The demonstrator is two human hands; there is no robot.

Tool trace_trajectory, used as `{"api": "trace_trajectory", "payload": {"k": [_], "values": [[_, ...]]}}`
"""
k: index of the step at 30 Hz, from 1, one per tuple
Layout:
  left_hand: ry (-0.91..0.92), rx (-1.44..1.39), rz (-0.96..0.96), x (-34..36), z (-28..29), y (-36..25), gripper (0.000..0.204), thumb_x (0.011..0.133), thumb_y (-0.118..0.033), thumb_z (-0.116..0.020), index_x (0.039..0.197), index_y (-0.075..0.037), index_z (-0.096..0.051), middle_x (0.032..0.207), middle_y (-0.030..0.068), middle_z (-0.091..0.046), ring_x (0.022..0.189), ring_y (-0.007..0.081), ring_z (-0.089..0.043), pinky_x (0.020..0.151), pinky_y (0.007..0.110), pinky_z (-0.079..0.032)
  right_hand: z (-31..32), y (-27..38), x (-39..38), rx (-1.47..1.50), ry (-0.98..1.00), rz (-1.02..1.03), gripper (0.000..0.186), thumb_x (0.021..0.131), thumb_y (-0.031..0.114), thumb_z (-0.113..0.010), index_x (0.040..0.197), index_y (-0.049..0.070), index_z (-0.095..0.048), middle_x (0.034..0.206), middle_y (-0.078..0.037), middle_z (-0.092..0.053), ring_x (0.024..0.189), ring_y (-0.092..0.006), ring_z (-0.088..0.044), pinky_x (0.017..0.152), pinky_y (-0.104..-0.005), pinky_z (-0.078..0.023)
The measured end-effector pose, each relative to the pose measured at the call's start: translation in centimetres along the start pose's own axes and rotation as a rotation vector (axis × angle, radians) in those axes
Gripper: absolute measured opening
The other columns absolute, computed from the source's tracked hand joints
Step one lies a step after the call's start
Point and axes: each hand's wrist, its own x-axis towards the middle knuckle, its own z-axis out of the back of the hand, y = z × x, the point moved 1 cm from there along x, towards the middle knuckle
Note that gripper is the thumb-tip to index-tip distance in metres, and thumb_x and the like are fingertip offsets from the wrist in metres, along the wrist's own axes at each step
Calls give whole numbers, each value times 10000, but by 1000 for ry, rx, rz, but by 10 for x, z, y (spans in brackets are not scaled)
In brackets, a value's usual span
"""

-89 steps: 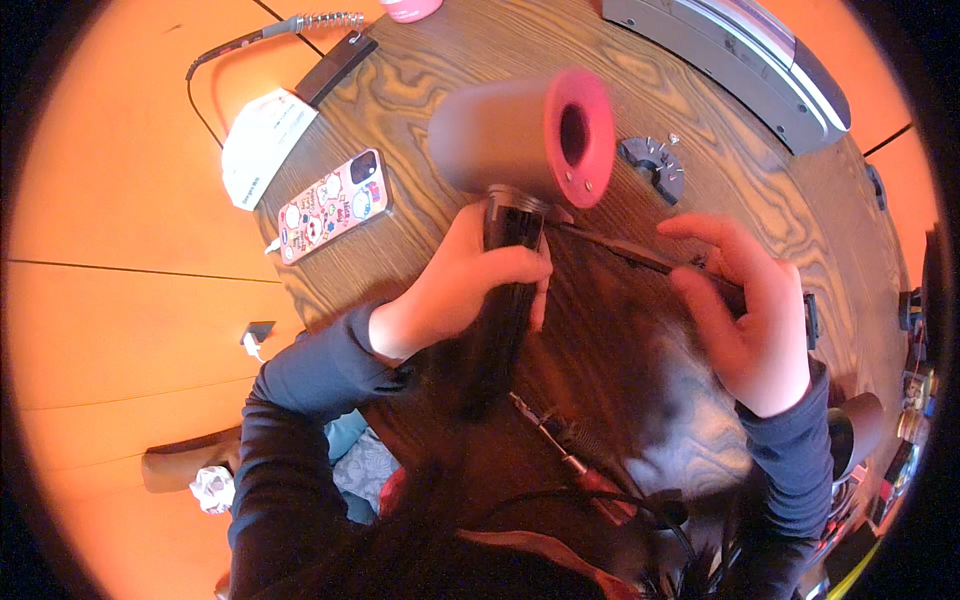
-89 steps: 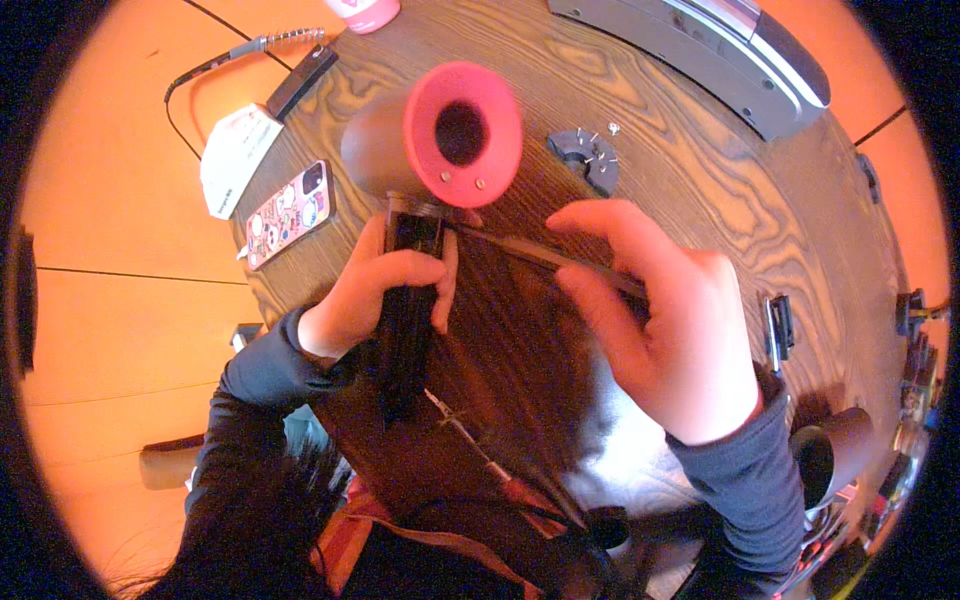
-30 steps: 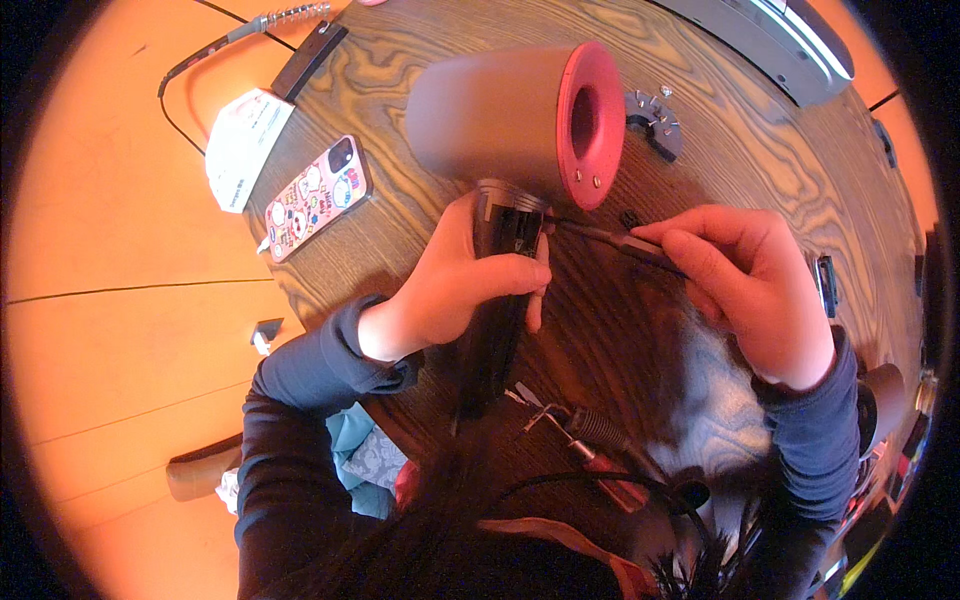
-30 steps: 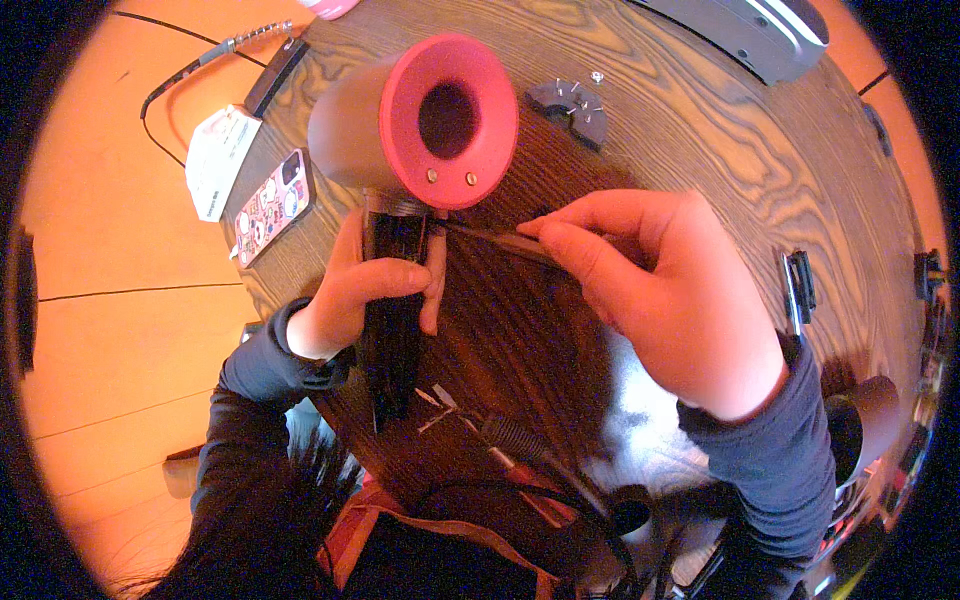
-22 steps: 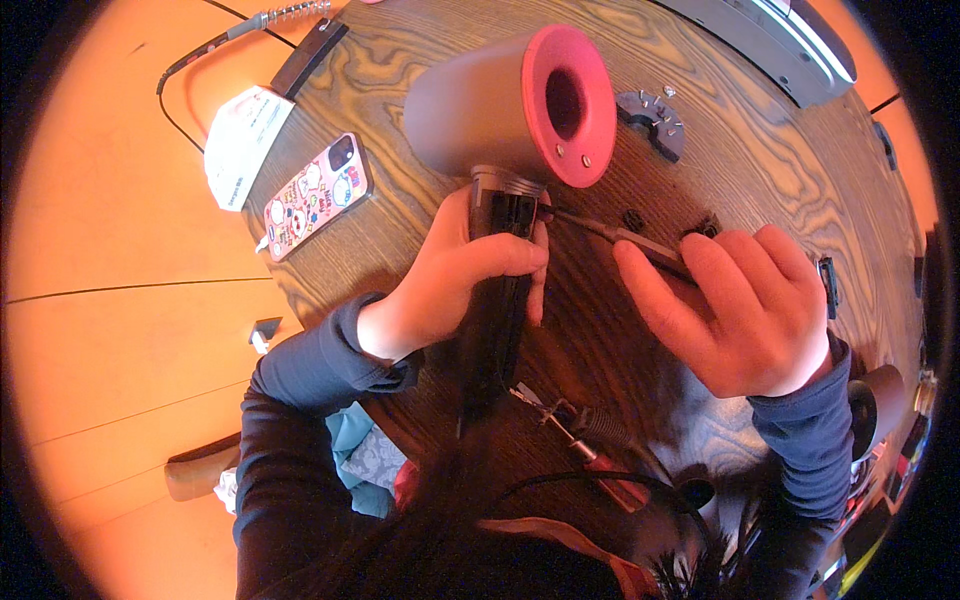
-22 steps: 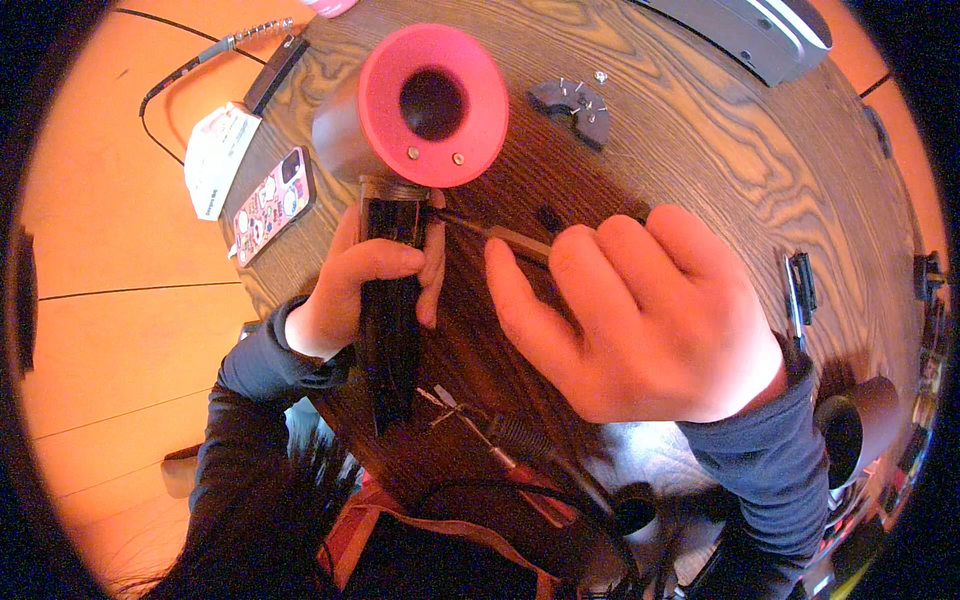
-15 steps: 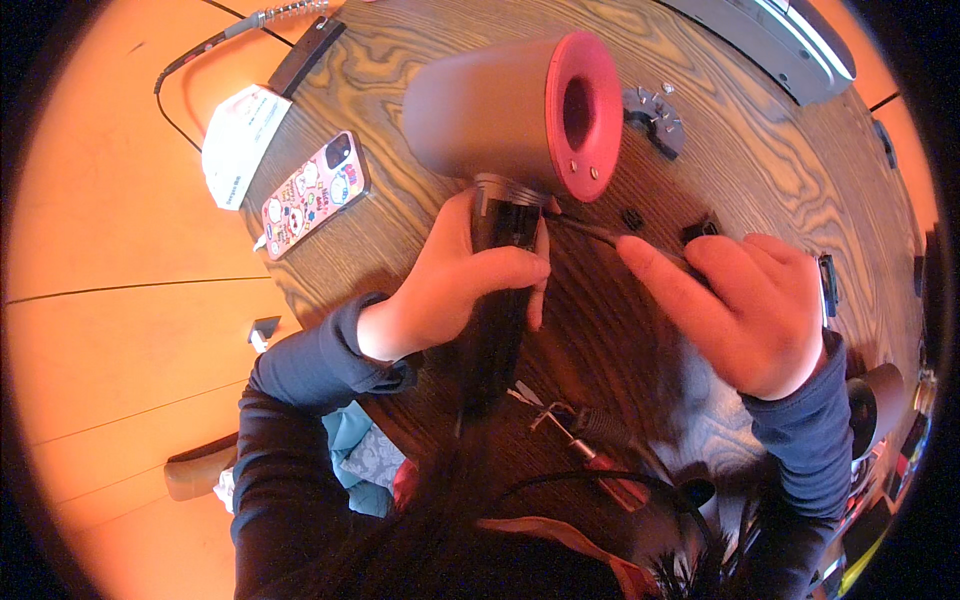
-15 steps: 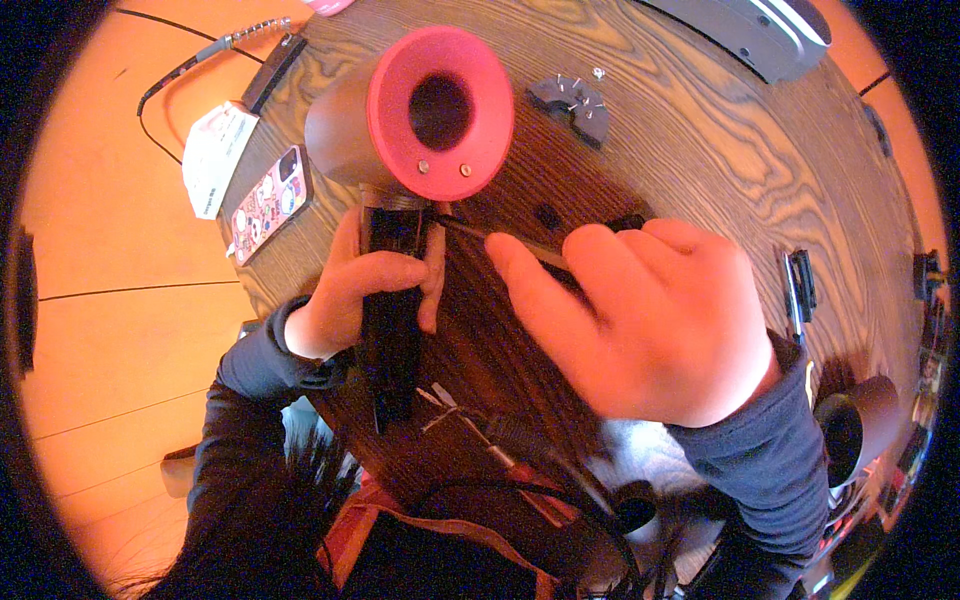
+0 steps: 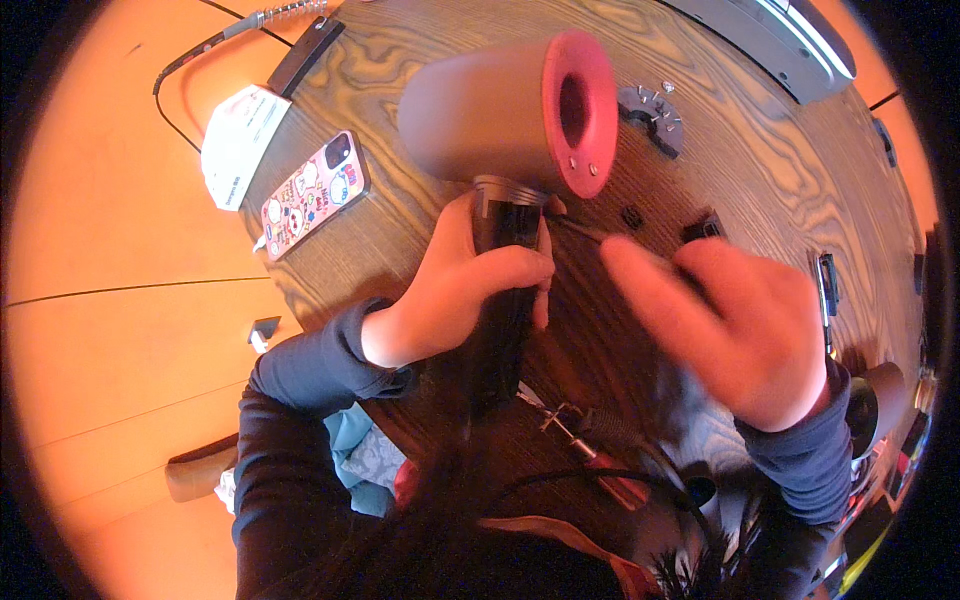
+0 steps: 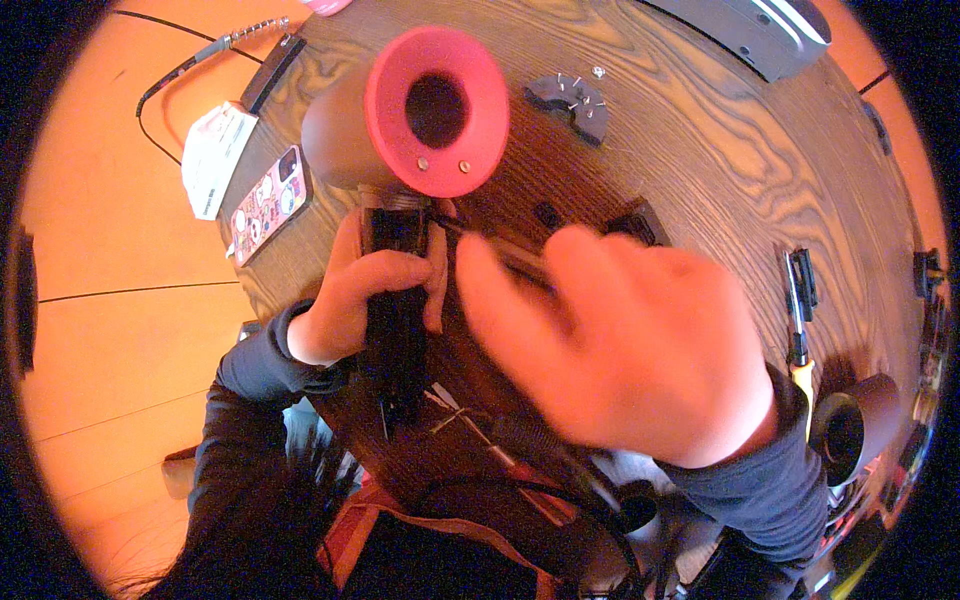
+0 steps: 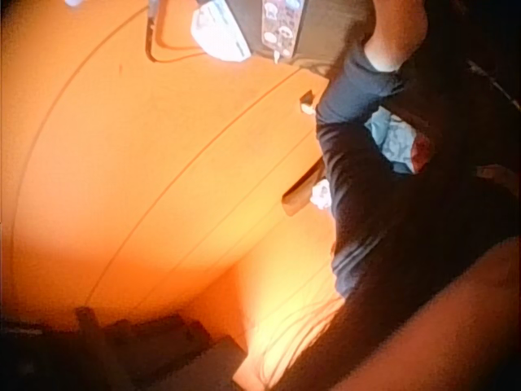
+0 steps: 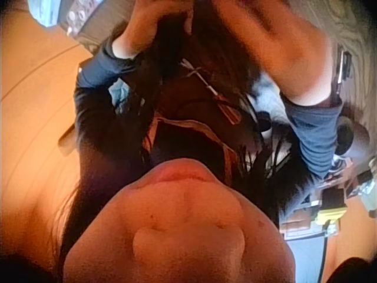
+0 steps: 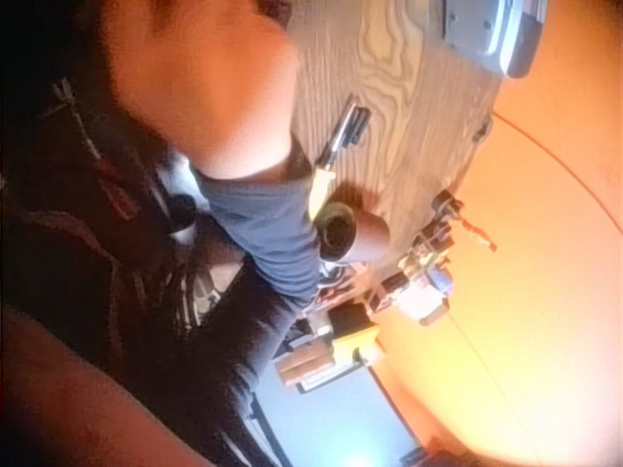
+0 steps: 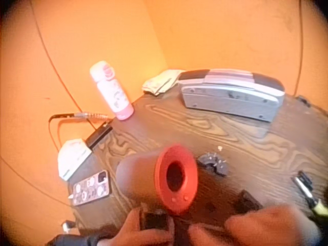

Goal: The person disassembles a hair dryer on a wooden table, using a screwdriver and pliers to remove screws and internal components. They detach the handle, expose the internal wiring, and manipulate small parts with tweezers before reassembling the device.

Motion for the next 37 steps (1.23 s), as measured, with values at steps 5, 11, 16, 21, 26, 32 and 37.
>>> {"api": "trace_trajectory", "payload": {"k": [5, 11, 16, 21, 26, 32, 37], "values": [[-11, -61, -65, -2, -3, 2, 338, 738, -26, -589, 1029, 43, -431, 702, 72, -523, 547, 184, -572, 489, 294, -473, -3, -1, -6, -235, 9, 108, 416, 623, 40, -584, 1038, 31, -618, 719, -67, -508, 510, -164, -500, 426, -263, -404], [-67, 9, -17, -6, -7, 2, 280, 718, -30, -624, 934, 29, -455, 669, 75, -535, 532, 179, -570, 494, 297, -477, -9, -12, -7, 294, -22, -118, 346, 660, 27, -637, 1004, -8, -628, 614, -94, -523, 505, -198, -532, 433, -262, -409], [-89, 141, 15, -9, -14, 3, 427, 680, -93, -591, 1053, 37, -427, 633, 113, -517, 485, 212, -535, 470, 299, -445, -2, -28, -3, 1328, 310, -858, 235, 766, 0, -603, 997, 19, -637, 580, -40, -559, 434, -64, -489, 395, -196, -375], [-125, 84, 20, -6, -14, 3, 400, 685, -115, -577, 1030, 32, -440, 643, 116, -522, 482, 212, -534, 468, 298, -440, -4, -15, 2, 532, 1, -348, 333, 706, -17, -590, 1031, 46, -625, 620, -53, -531, 459, -94, -479, 406, -225, -371], [-71, -38, -29, -5, -8, 2, 285, 722, -101, -577, 943, 26, -449, 660, 94, -524, 511, 199, -555, 485, 297, -459, 9, -7, -1, -223, 33, 133, 463, 567, 101, -578, 1026, 70, -636, 697, -49, -454, 517, -154, -479, 430, -256, -368], [-67, -157, -83, -5, -8, 5, 281, 743, -86, -578, 961, 19, -436, 687, 91, -528, 539, 196, -565, 511, 300, -476, 4, -20, -4, -225, -27, 237, 459, 552, 97, -590, 1007, 65, -645, 673, -42, -424, 482, -145, -428, 396, -249, -325], [-74, -65, -94, -5, -6, 5, 310, 747, -85, -584, 996, 16, -429, 691, 92, -529, 543, 197, -566, 517, 308, -480, -8, -27, -8, 296, 58, -67, 448, 633, 13, -614, 1076, 85, -621, 658, -44, -475, 506, -191, -523, 414, -283, -407]]}}
